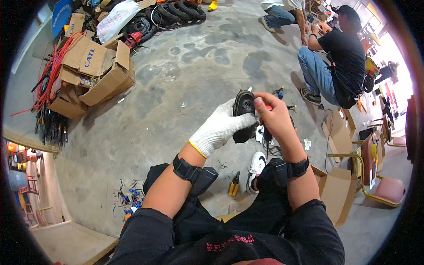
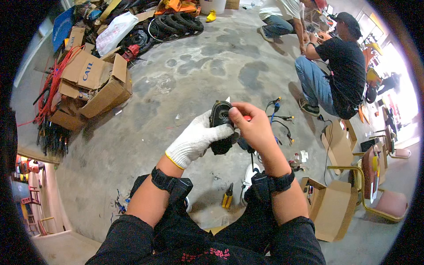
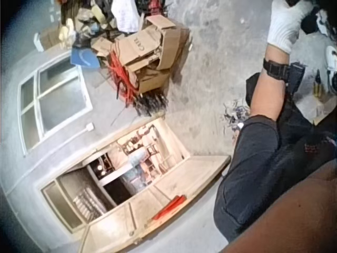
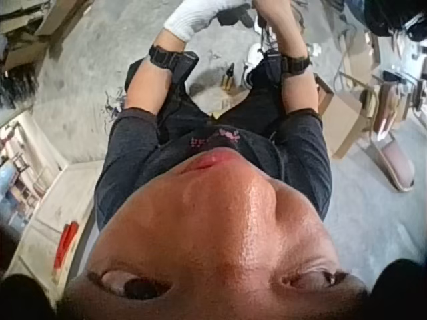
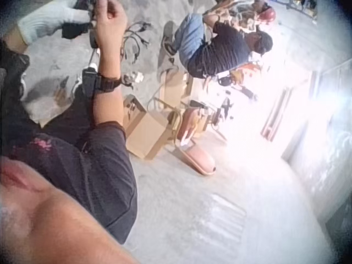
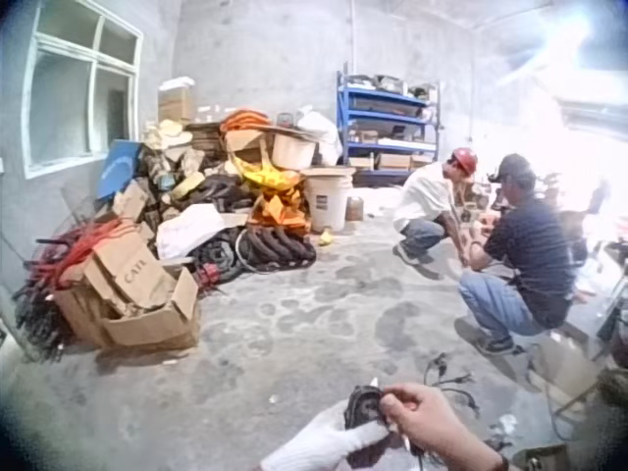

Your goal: Repairing a motorcycle headlight or instrument cluster assembly using a screwdriver.

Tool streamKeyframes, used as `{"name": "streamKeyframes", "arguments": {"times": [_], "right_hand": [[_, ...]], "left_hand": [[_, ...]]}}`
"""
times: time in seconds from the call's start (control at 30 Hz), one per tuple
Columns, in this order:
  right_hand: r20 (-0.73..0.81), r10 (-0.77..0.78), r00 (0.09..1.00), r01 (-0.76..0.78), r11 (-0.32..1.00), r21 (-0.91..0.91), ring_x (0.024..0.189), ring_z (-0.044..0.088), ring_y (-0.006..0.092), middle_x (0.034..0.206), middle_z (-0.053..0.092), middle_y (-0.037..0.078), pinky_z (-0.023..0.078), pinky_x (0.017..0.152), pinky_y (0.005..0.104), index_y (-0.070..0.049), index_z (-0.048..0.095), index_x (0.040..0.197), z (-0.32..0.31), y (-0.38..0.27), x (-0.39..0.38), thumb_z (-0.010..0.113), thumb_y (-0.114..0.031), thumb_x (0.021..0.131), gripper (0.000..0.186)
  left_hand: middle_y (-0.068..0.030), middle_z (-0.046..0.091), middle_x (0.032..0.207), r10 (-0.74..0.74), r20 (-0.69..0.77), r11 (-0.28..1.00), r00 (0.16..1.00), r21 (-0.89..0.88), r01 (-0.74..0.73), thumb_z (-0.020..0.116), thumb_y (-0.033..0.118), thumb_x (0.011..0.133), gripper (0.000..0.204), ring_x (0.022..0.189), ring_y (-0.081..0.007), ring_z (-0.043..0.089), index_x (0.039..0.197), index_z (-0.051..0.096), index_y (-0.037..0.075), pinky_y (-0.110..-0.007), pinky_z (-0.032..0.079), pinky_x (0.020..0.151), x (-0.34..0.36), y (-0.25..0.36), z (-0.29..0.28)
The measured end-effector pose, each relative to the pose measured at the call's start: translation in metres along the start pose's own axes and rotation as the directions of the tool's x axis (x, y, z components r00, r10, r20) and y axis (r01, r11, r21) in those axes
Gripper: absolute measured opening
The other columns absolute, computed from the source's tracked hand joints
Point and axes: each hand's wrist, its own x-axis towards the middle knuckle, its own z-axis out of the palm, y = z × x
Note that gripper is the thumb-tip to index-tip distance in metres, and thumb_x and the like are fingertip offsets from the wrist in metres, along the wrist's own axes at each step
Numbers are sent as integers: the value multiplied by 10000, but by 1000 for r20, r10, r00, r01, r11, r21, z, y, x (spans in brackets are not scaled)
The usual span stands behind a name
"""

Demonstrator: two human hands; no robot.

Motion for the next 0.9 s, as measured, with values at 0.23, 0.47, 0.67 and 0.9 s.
{"name": "streamKeyframes", "arguments": {"times": [0.23, 0.47, 0.67, 0.9], "right_hand": [[127, 94, 987, -107, 989, 102, 675, 551, 62, 818, 655, 22, 442, 584, 227, 25, 671, 1068, -3, 6, -5, 714, -241, 889, 324], [167, 74, 983, -97, 987, 128, 655, 554, 65, 784, 644, 21, 445, 571, 223, 19, 644, 1022, 0, 10, -9, 729, -205, 874, 282], [-75, -70, 995, 71, 997, 9, 741, 623, 130, 902, 691, 97, 506, 700, 270, 49, 614, 1114, 14, 11, -17, 648, -336, 936, 426], [196, 138, 971, -160, 982, 104, 711, 635, 112, 867, 680, 73, 462, 503, 240, 25, 609, 1118, 23, 18, -24, 652, -394, 922, 465]], "left_hand": [[-55, 677, 942, 30, -35, 993, 999, 115, -26, 750, 188, 805, 428, 810, -131, 637, 1173, 609, 18, -279, 515, 728, -2, 0, 9], [-58, 689, 917, -55, 5, 983, 998, 176, 53, 750, 181, 801, 382, 808, -132, 638, 1116, 638, -3, -277, 513, 728, -10, -1, 4], [-85, 669, 1063, 60, -102, 998, 993, 25, -58, 733, 238, 851, 437, 920, -167, 648, 1194, 577, 17, -304, 533, 786, 2, 5, -2], [-131, 629, 1171, 178, -160, 875, 971, -426, -230, 606, 183, 950, 361, 1060, -277, 631, 1253, 508, 13, -431, 559, 892, 16, 4, -14]]}}
